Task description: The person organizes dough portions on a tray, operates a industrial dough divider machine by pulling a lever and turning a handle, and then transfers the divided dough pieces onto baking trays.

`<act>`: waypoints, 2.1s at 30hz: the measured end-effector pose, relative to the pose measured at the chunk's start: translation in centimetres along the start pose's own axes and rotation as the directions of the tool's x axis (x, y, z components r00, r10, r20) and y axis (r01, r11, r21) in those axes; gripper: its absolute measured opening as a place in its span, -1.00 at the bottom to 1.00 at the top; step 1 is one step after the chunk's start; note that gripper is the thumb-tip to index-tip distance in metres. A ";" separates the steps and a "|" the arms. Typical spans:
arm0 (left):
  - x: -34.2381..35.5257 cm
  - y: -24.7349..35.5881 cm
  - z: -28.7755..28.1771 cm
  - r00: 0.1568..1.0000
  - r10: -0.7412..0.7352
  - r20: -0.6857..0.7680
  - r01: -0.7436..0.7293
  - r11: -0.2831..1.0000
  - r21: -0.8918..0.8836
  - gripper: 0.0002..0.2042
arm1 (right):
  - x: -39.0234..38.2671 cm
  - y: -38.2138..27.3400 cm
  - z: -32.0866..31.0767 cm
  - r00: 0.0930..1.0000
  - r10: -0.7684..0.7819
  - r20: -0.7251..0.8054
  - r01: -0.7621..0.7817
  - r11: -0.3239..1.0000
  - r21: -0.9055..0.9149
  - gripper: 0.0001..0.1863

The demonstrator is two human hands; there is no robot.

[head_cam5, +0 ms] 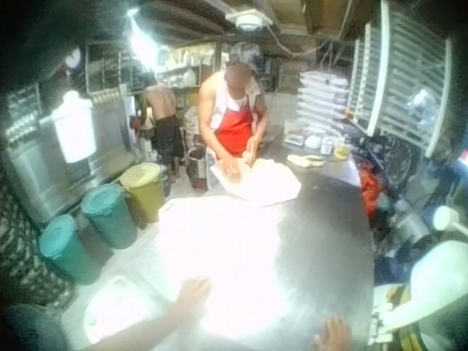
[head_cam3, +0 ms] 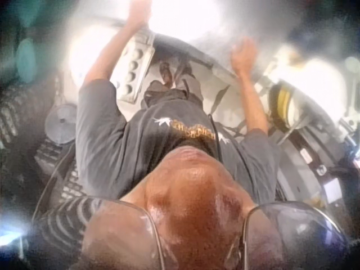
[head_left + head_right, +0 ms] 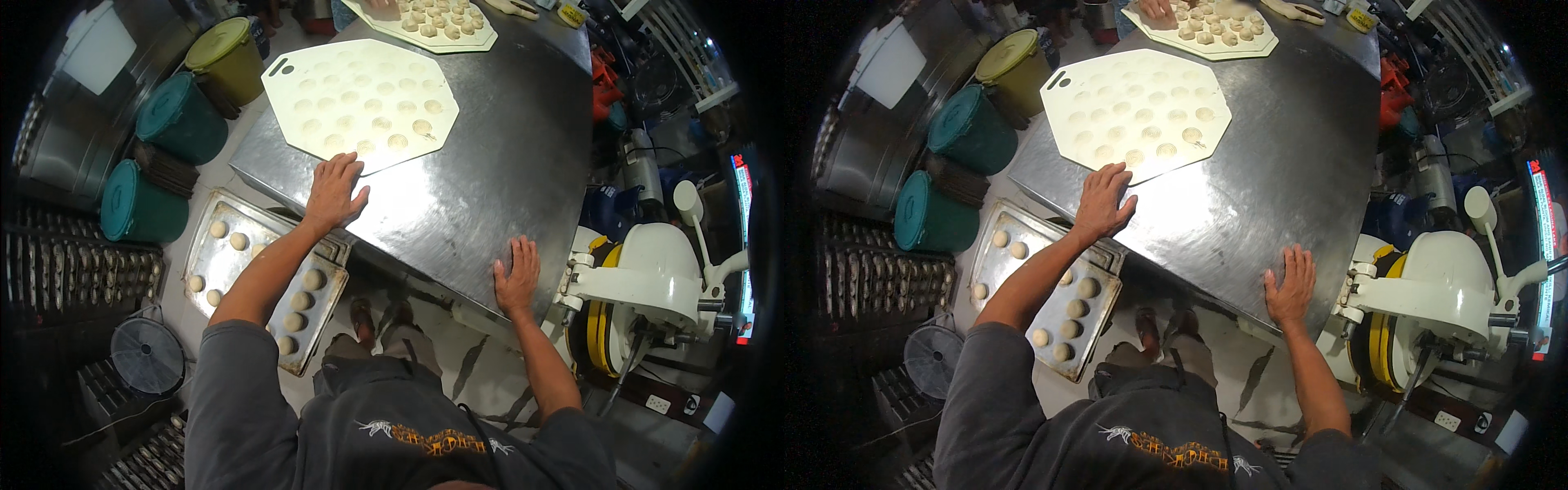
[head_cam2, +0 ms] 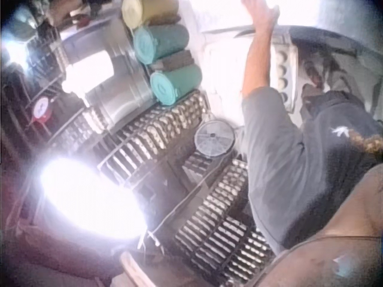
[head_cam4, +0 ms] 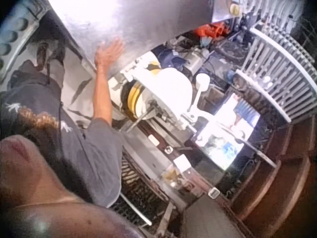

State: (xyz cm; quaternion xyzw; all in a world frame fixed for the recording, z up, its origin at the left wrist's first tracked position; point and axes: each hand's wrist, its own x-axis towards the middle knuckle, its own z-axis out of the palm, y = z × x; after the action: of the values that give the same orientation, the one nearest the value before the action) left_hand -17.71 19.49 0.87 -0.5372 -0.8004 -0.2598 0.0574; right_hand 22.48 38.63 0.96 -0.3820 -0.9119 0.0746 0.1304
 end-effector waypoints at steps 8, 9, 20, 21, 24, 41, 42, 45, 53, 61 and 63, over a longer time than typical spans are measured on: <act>-0.2 -0.1 0.3 0.999 0.006 -0.037 -0.007 1.000 -0.016 -0.54 | -0.1 -0.1 -0.3 1.000 -0.015 -0.017 0.014 0.999 -0.034 -0.36; 0.1 -0.1 0.3 0.998 0.024 -0.057 -0.026 0.999 -0.033 -0.54 | 0.2 -0.3 -0.2 0.999 -0.025 -0.032 0.024 0.999 -0.031 -0.37; -0.3 -0.7 0.6 0.997 0.020 -0.076 -0.023 0.999 -0.045 -0.54 | 0.0 -0.6 -0.4 1.000 0.010 0.016 -0.010 1.000 -0.029 -0.32; -0.3 -0.6 0.6 0.998 0.014 -0.069 -0.017 0.999 -0.040 -0.54 | 0.1 -0.7 -0.4 1.000 0.011 0.010 -0.011 1.000 -0.027 -0.32; -0.3 -0.6 0.5 0.998 0.007 -0.057 -0.008 1.000 -0.027 -0.54 | 0.0 -0.9 -0.7 0.999 0.031 0.033 -0.030 0.999 -0.023 -0.32; -0.1 0.3 -0.1 0.999 0.003 -0.039 -0.003 1.000 -0.006 -0.55 | 0.0 -0.7 -1.2 0.995 0.050 0.084 -0.047 0.998 -0.029 -0.31; 0.1 0.1 -0.1 0.999 0.005 -0.050 -0.005 1.000 0.005 -0.55 | 0.3 -0.6 -1.0 0.997 0.039 0.074 -0.037 0.999 -0.029 -0.30; 0.3 0.1 -0.1 1.000 -0.006 -0.010 0.006 1.000 0.003 -0.56 | 0.1 -0.3 -0.8 0.996 0.040 0.077 -0.038 0.999 -0.025 -0.30; 0.3 0.7 0.2 0.999 -0.027 0.018 0.026 0.999 0.047 -0.54 | 0.2 0.4 -0.6 0.995 0.055 0.086 -0.057 0.998 0.015 -0.30; 0.7 0.6 0.1 0.999 -0.022 0.030 0.020 0.998 0.059 -0.54 | 0.3 0.1 -0.8 0.992 0.063 0.106 -0.071 0.995 0.071 -0.29; 1.3 0.9 0.4 0.999 -0.007 0.041 0.005 0.999 0.044 -0.54 | 0.0 0.4 -1.1 0.989 0.089 0.117 -0.100 0.991 0.090 -0.28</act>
State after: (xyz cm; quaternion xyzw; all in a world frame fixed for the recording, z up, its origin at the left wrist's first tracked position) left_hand -17.36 21.03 1.36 -0.5387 -0.8085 -0.2312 0.0520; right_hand 23.05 38.98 1.93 -0.4134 -0.8940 0.1459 0.0931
